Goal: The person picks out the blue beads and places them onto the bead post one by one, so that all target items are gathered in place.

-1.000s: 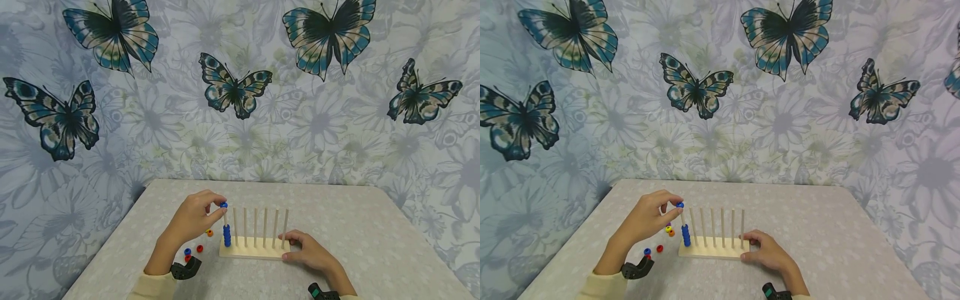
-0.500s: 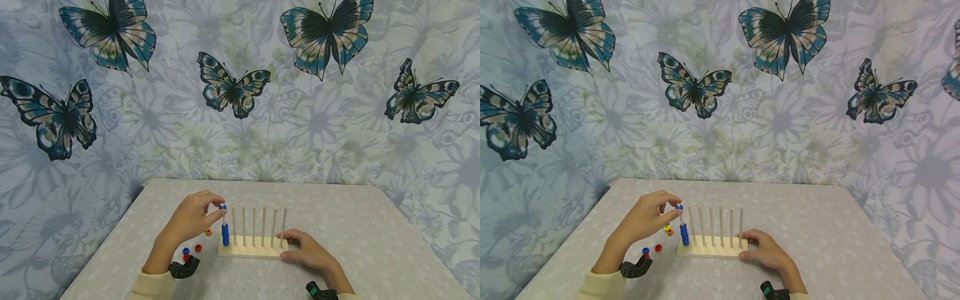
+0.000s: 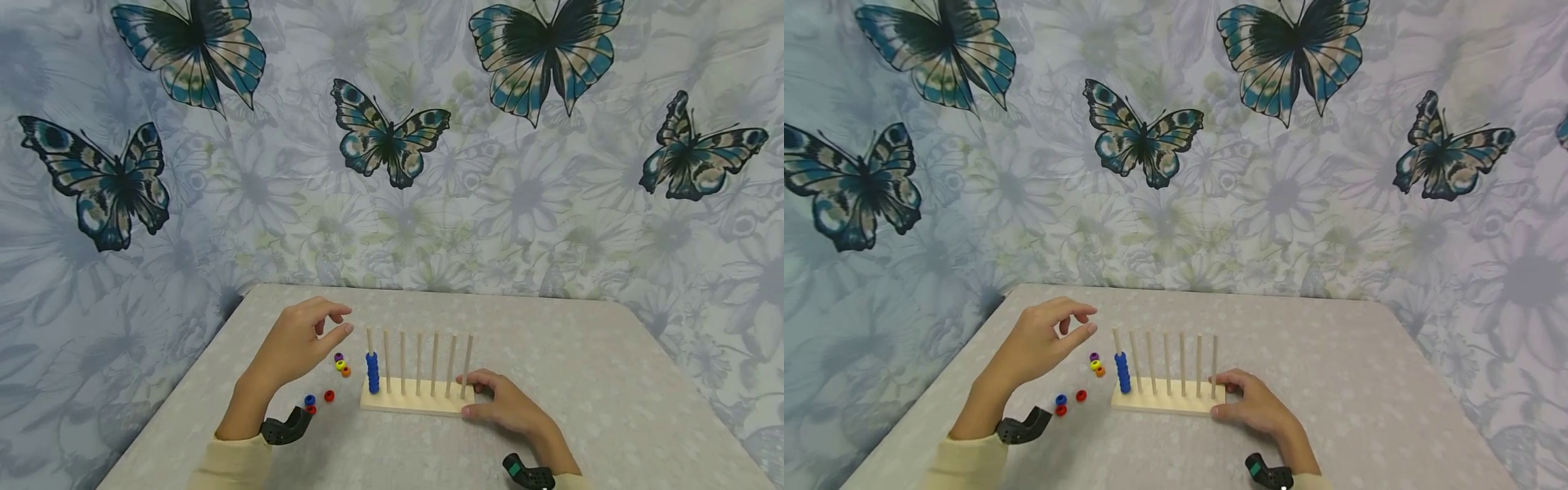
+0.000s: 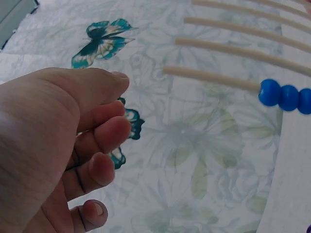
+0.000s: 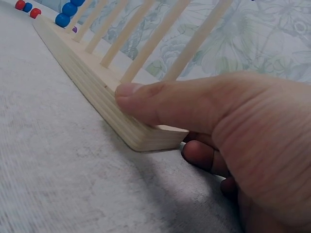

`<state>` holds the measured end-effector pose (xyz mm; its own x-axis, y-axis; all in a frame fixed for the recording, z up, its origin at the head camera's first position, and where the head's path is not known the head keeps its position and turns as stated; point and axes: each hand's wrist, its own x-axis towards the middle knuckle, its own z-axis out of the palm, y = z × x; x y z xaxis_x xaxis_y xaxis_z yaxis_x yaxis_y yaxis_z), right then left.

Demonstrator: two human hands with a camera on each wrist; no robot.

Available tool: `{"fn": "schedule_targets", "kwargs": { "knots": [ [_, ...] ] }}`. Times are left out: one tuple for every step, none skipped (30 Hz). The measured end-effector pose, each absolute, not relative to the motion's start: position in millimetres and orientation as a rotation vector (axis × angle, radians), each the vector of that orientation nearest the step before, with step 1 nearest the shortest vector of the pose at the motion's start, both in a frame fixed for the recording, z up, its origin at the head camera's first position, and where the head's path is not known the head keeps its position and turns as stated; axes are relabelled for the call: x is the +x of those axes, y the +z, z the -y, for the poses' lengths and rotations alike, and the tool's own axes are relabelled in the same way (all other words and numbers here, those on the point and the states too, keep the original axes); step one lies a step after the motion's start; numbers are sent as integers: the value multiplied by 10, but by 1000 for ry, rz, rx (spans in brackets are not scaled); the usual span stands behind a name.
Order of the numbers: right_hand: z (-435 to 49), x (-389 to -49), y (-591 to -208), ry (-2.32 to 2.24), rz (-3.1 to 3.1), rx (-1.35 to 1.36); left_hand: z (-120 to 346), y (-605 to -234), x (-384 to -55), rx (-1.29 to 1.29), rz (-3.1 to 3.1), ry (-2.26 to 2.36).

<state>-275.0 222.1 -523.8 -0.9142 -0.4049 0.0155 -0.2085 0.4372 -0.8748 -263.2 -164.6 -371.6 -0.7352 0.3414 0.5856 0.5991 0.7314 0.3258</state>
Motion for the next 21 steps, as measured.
{"fn": "schedule_targets", "kwargs": {
  "knots": [
    [-2224, -2753, -5230, -1474, -2491, -535, 1686, -3707, -2622, -706, 2427, -695],
    [-2226, -2753, -5223, -1474, -2486, -530, 1729, -3702, -2609, -695, 2417, -696],
    [-2226, -2752, -5216, -1475, -2482, -527, 1771, -3702, -2594, -682, 2410, -697],
    [-2224, -2751, -5212, -1475, -2478, -527, 1816, -3706, -2577, -666, 2403, -697],
    [-2220, -2750, -5208, -1474, -2474, -528, 1862, -3714, -2559, -650, 2399, -696],
    [-2213, -2749, -5204, -1473, -2471, -530, 1908, -3726, -2541, -634, 2397, -696],
    [-2219, -2744, -5207, -1474, -2469, -527, 1943, -3748, -2539, -624, 2399, -697],
    [-2223, -2740, -5210, -1476, -2469, -529, 1977, -3772, -2539, -615, 2402, -697],
    [-2226, -2738, -5215, -1478, -2471, -535, 2010, -3797, -2538, -602, 2411, -697],
    [-2228, -2737, -5218, -1481, -2468, -539, 2045, -3824, -2536, -589, 2422, -699],
    [-2230, -2737, -5221, -1484, -2464, -544, 2078, -3853, -2532, -577, 2436, -702],
    [-2231, -2738, -5224, -1487, -2461, -547, 2110, -3881, -2526, -564, 2450, -705],
    [-2233, -2740, -5227, -1488, -2458, -547, 2141, -3912, -2519, -548, 2466, -704],
    [-2234, -2743, -5229, -1491, -2453, -547, 2172, -3946, -2509, -531, 2481, -707],
    [-2233, -2746, -5229, -1490, -2452, -547, 2202, -3981, -2496, -513, 2496, -711],
    [-2232, -2749, -5227, -1488, -2454, -547, 2231, -4020, -2486, -500, 2510, -712],
    [-2230, -2751, -5227, -1485, -2460, -541, 2257, -4060, -2479, -491, 2523, -712],
    [-2227, -2754, -5226, -1482, -2466, -535, 2283, -4100, -2474, -483, 2537, -714],
    [-2224, -2757, -5225, -1482, -2468, -531, 2308, -4142, -2474, -473, 2550, -715],
    [-2222, -2763, -5226, -1488, -2464, -530, 2331, -4179, -2479, -463, 2559, -722],
    [-2218, -2769, -5229, -1487, -2468, -533, 2354, -4219, -2492, -452, 2565, -722]
  ]
}}
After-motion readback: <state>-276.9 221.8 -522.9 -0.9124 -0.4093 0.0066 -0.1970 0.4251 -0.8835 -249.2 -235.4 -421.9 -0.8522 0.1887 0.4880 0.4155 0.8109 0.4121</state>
